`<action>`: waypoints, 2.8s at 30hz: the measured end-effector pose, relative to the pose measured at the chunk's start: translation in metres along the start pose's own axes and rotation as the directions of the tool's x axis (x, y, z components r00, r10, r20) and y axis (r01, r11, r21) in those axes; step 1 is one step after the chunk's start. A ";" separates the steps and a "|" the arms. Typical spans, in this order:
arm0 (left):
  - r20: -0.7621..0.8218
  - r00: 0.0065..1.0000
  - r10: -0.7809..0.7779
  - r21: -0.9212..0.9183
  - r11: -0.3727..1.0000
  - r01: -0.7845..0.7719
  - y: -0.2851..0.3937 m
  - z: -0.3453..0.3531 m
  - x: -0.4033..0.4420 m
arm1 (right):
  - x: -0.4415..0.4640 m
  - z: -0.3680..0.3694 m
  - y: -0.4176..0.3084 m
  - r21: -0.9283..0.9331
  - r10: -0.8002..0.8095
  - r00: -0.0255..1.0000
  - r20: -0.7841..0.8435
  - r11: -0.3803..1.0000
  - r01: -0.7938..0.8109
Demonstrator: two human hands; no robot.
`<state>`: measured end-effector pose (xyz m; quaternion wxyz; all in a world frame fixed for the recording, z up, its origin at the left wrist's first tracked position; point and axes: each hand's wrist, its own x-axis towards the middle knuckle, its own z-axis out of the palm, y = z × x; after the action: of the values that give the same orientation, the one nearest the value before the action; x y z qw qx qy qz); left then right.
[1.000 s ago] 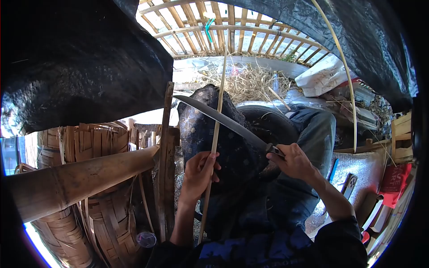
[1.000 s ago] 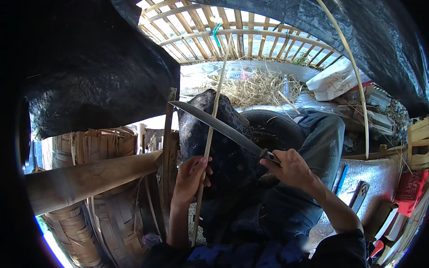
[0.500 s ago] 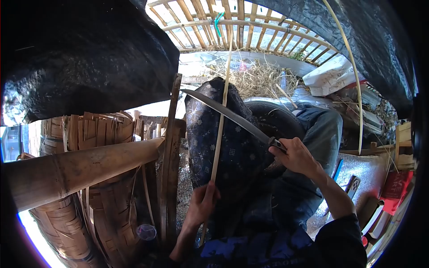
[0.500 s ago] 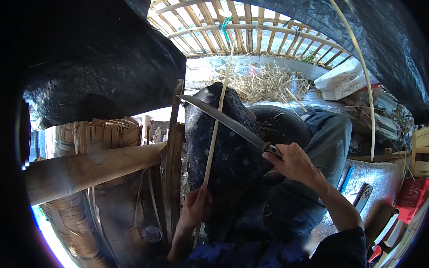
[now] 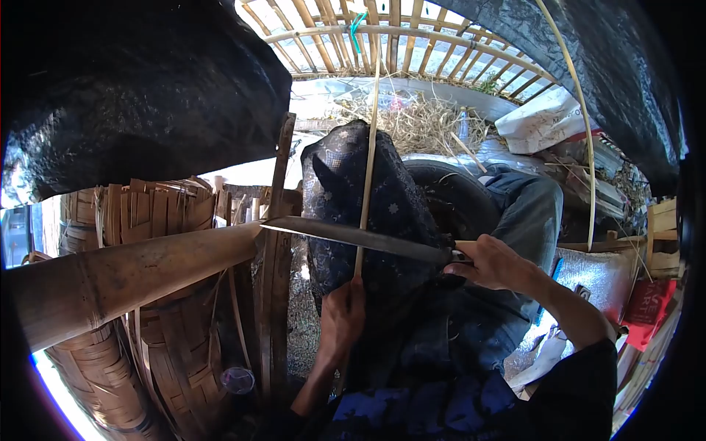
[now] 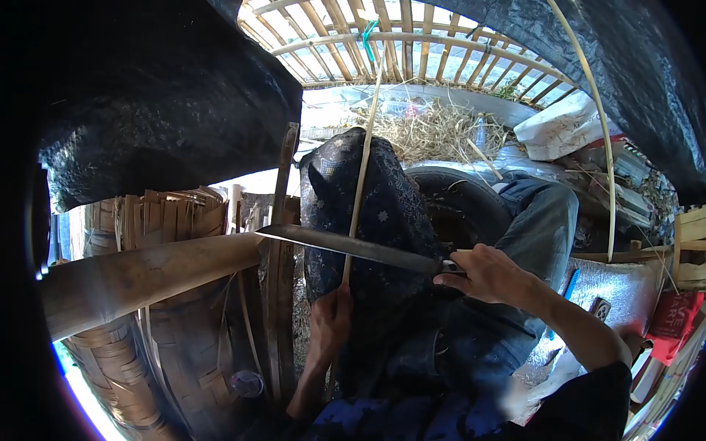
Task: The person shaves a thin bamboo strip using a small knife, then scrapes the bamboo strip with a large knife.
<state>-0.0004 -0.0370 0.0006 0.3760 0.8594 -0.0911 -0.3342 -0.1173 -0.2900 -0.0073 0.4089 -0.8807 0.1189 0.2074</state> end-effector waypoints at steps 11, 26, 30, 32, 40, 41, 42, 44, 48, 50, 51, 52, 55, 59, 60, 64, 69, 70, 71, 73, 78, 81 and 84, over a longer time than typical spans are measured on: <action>0.066 0.998 -0.001 -0.200 0.980 0.014 -0.011 0.000 -0.002 | 0.024 -0.010 0.003 0.068 0.028 0.986 -0.164 0.998 -0.018; -0.093 0.940 0.327 0.597 0.774 -0.210 0.009 0.004 -0.004 | -0.003 0.018 -0.011 0.039 0.040 0.999 -0.012 0.998 -0.039; -0.094 0.936 0.340 0.587 0.778 -0.223 0.005 0.007 -0.005 | -0.005 0.016 -0.021 0.021 0.140 0.989 0.038 0.990 -0.141; -0.124 0.932 0.342 0.574 0.790 -0.214 0.002 0.010 -0.004 | -0.003 0.020 -0.020 0.013 0.145 0.989 -0.016 0.989 -0.145; -0.142 0.930 0.338 0.500 0.836 -0.227 -0.002 0.010 -0.004 | 0.010 0.034 -0.012 -0.014 0.060 0.990 -0.125 0.998 -0.063; -0.145 0.930 0.337 0.490 0.841 -0.229 -0.003 0.010 -0.004 | 0.012 0.033 -0.012 0.009 0.082 0.992 -0.095 0.997 -0.081; -0.146 0.928 0.342 0.491 0.840 -0.233 -0.002 0.010 -0.004 | 0.014 0.033 -0.014 0.008 0.081 0.992 -0.100 0.997 -0.080; -0.143 0.933 0.330 0.475 0.850 -0.228 -0.001 0.010 -0.005 | 0.017 0.033 -0.019 0.039 0.061 0.984 -0.169 0.998 -0.055; -0.137 0.937 0.320 0.440 0.868 -0.232 -0.001 0.007 -0.008 | 0.036 0.029 -0.022 0.028 0.090 0.970 -0.226 0.996 -0.086; -0.134 0.939 0.315 0.426 0.874 -0.232 0.001 0.006 -0.009 | 0.045 0.028 -0.017 0.024 0.100 0.971 -0.217 0.995 -0.098; -0.137 0.937 0.320 0.423 0.874 -0.237 0.001 0.006 -0.008 | 0.049 0.029 -0.014 0.018 0.098 0.970 -0.222 0.995 -0.097; -0.149 0.933 0.327 0.407 0.880 -0.244 0.002 0.007 -0.008 | 0.053 0.031 -0.010 -0.012 0.052 0.965 -0.256 0.998 -0.057; -0.128 0.945 0.302 0.379 0.895 -0.235 -0.001 0.004 -0.012 | 0.064 0.030 -0.006 -0.026 0.015 0.943 -0.332 0.999 -0.025; -0.071 0.981 0.183 0.169 0.971 -0.169 -0.012 -0.002 -0.014 | 0.083 0.008 -0.004 0.090 0.155 0.919 -0.363 0.987 -0.131; -0.080 0.981 0.179 0.169 0.972 -0.164 -0.009 -0.005 -0.012 | 0.080 0.004 -0.007 0.052 0.129 0.916 -0.379 0.992 -0.118; 0.000 0.998 0.069 0.004 0.998 -0.069 -0.002 -0.013 0.001 | 0.052 0.003 -0.025 0.075 -0.015 0.909 -0.416 0.996 0.051; 0.063 0.996 0.061 -0.072 0.996 -0.056 -0.008 -0.015 0.008 | 0.025 0.020 -0.024 0.028 0.029 0.977 -0.209 0.999 -0.023; 0.082 0.996 0.046 -0.101 0.994 -0.037 -0.011 -0.014 0.009 | 0.024 0.023 -0.024 0.031 0.034 0.977 -0.209 0.999 -0.029; 0.101 0.994 0.030 -0.131 0.991 -0.017 -0.013 -0.013 0.010 | 0.022 0.024 -0.024 0.003 0.041 0.982 -0.183 0.999 -0.042; 0.093 0.995 0.032 -0.153 0.988 -0.018 -0.015 -0.010 0.007 | 0.021 0.025 -0.025 -0.020 0.052 0.987 -0.150 0.998 -0.055; 0.083 0.996 0.020 -0.193 0.981 -0.004 -0.027 -0.005 0.000 | 0.025 0.021 -0.028 -0.014 0.103 0.994 -0.042 0.995 -0.103; 0.075 0.997 0.022 -0.245 0.969 -0.003 -0.032 -0.003 -0.004 | 0.026 0.019 -0.037 -0.061 0.160 0.987 -0.020 0.985 -0.160; 0.054 0.997 0.056 -0.199 0.979 -0.044 -0.033 -0.007 -0.009 | 0.035 0.024 -0.031 -0.059 0.114 0.984 -0.135 0.991 -0.123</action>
<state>-0.0061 -0.0063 -0.0143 0.4649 0.8049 -0.0903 -0.3575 -0.0808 -0.2529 -0.0167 0.3574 -0.8970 0.1909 0.1768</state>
